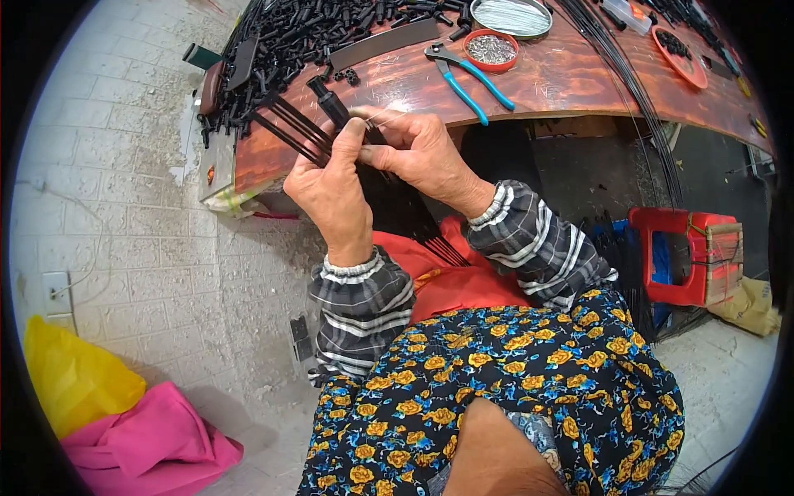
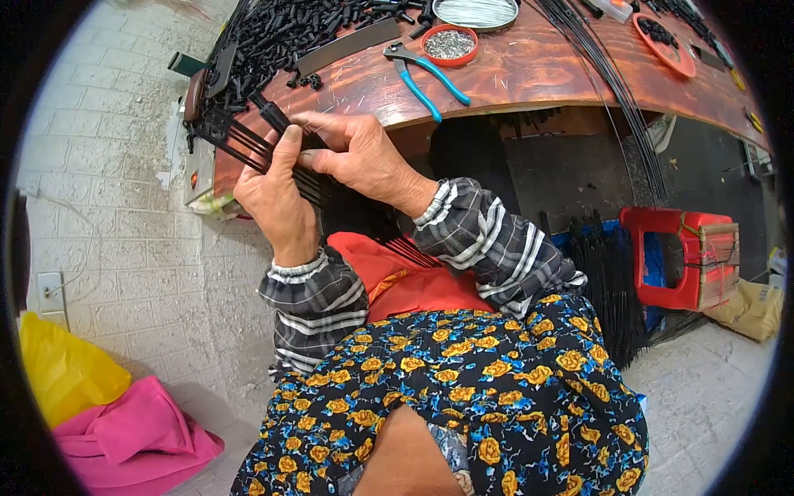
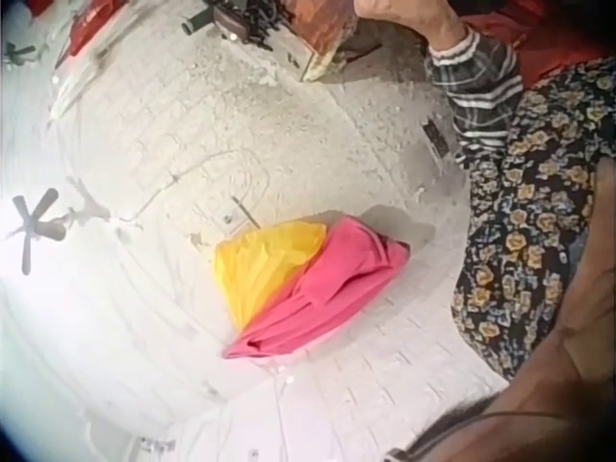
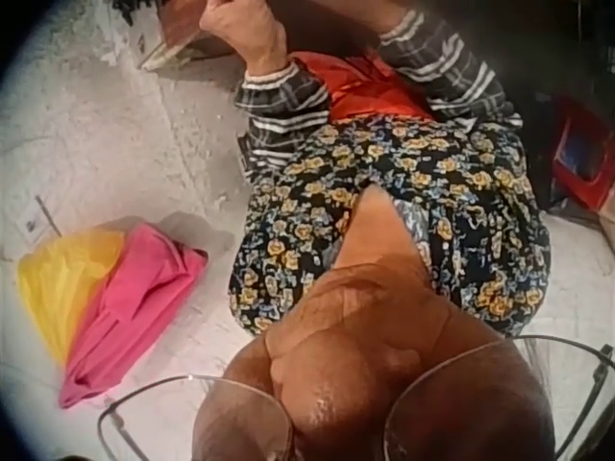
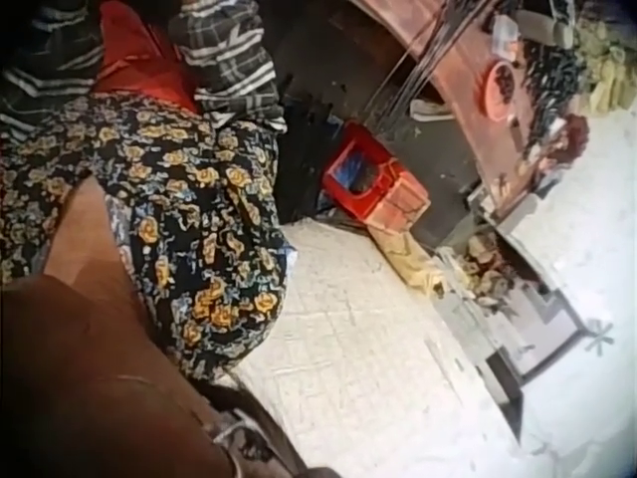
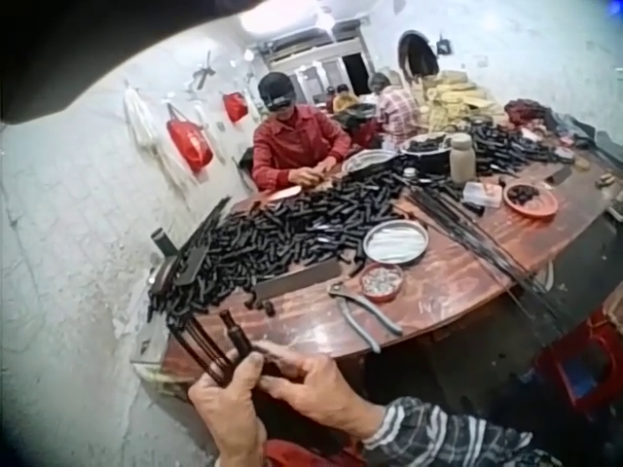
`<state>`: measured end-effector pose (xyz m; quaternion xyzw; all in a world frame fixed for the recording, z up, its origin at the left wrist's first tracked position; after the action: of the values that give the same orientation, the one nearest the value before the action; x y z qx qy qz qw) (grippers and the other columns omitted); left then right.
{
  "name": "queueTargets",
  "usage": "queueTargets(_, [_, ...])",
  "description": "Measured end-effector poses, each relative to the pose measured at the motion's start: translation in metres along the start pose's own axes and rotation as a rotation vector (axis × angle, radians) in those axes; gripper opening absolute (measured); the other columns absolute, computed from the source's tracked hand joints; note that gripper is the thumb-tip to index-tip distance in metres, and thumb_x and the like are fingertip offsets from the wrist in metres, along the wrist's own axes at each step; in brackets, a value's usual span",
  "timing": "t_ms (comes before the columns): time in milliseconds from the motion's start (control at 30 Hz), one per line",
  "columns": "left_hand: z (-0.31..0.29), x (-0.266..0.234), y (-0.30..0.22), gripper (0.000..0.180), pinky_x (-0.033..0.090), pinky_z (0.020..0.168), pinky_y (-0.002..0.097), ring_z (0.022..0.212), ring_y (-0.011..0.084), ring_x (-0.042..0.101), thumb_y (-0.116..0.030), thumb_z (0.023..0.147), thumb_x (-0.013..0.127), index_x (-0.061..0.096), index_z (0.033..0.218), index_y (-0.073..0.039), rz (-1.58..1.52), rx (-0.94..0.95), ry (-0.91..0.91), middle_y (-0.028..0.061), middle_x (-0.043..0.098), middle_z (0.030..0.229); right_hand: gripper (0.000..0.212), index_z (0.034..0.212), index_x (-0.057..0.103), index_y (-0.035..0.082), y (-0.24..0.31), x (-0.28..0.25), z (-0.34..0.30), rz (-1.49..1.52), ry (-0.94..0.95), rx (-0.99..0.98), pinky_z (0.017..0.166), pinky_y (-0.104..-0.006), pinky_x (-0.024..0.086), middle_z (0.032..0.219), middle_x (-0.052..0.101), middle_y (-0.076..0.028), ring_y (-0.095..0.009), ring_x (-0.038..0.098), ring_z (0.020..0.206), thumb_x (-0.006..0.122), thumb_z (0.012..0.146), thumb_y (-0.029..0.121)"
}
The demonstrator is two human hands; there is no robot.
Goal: Assembling components and trimming bundles of black electronic cables at a factory workstation.
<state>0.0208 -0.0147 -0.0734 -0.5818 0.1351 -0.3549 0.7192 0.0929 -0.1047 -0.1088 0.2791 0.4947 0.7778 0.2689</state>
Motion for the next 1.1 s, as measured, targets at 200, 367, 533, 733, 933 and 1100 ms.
queueTargets(200, [0.003,-0.005,0.002,0.015,0.05,0.073,0.0242,0.077,0.0125,0.062,0.002,0.082,0.068,0.064,0.097,0.004,-0.191,-0.147,0.033,0.0058,0.066,0.089,0.02,0.078,0.062,0.003,-0.011,-0.005,-0.006,0.078,-0.093,0.075,0.048,-0.0211,0.034,0.057,0.05,0.006,-0.003,0.044,0.055,0.077,0.078,0.016])
queueTargets(367, [0.004,-0.006,0.006,0.016,0.049,0.078,0.0252,0.081,0.0126,0.061,-0.001,0.086,0.065,0.063,0.101,0.003,-0.305,-0.22,0.102,0.0047,0.065,0.092,0.032,0.058,0.056,0.007,-0.006,-0.009,0.0,0.044,-0.06,-0.007,0.046,-0.0209,0.029,0.054,0.047,0.007,-0.002,0.04,0.052,0.078,0.078,0.02])
queueTargets(533, [0.009,-0.014,0.014,0.018,0.047,0.081,0.0255,0.087,0.012,0.06,-0.002,0.087,0.063,0.062,0.106,0.001,-0.36,-0.313,0.143,0.0033,0.064,0.097,0.033,0.059,0.06,0.006,-0.017,-0.016,0.003,0.287,0.1,0.232,0.041,-0.0191,0.03,0.053,0.048,0.007,-0.002,0.042,0.046,0.081,0.075,0.028])
queueTargets(733, [0.008,-0.014,0.016,0.02,0.047,0.082,0.0253,0.089,0.0119,0.06,-0.003,0.088,0.063,0.062,0.107,0.001,-0.372,-0.295,0.148,0.0032,0.064,0.099,0.036,0.058,0.054,0.01,-0.019,-0.016,0.0,0.178,0.053,0.222,0.039,-0.0186,0.026,0.053,0.045,0.008,-0.001,0.039,0.044,0.075,0.081,0.028])
queueTargets(933, [0.006,-0.014,0.019,0.02,0.046,0.083,0.0248,0.089,0.0123,0.06,-0.004,0.089,0.062,0.063,0.108,0.001,-0.43,-0.325,0.148,0.0036,0.065,0.1,0.036,0.058,0.057,0.01,-0.006,-0.01,-0.005,0.169,-0.046,0.208,0.039,-0.0194,0.026,0.051,0.044,0.009,-0.001,0.037,0.042,0.074,0.082,0.031])
queueTargets(1100, [0.004,-0.018,0.014,0.017,0.046,0.081,0.0244,0.088,0.0113,0.06,-0.006,0.089,0.063,0.065,0.104,0.002,-0.347,-0.247,0.151,0.0037,0.066,0.097,0.034,0.061,0.06,0.007,-0.004,0.003,-0.004,0.145,-0.085,0.163,0.041,-0.0192,0.027,0.053,0.045,0.009,0.0,0.037,0.046,0.074,0.082,0.03])
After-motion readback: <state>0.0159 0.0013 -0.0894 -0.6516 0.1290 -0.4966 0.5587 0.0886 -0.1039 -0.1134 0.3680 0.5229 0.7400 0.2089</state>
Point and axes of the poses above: each hand's wrist, its own z-axis towards the middle knuckle, its own x-axis out of the palm, y = z × x, the point moved 2 cm from there along z, towards the middle knuckle
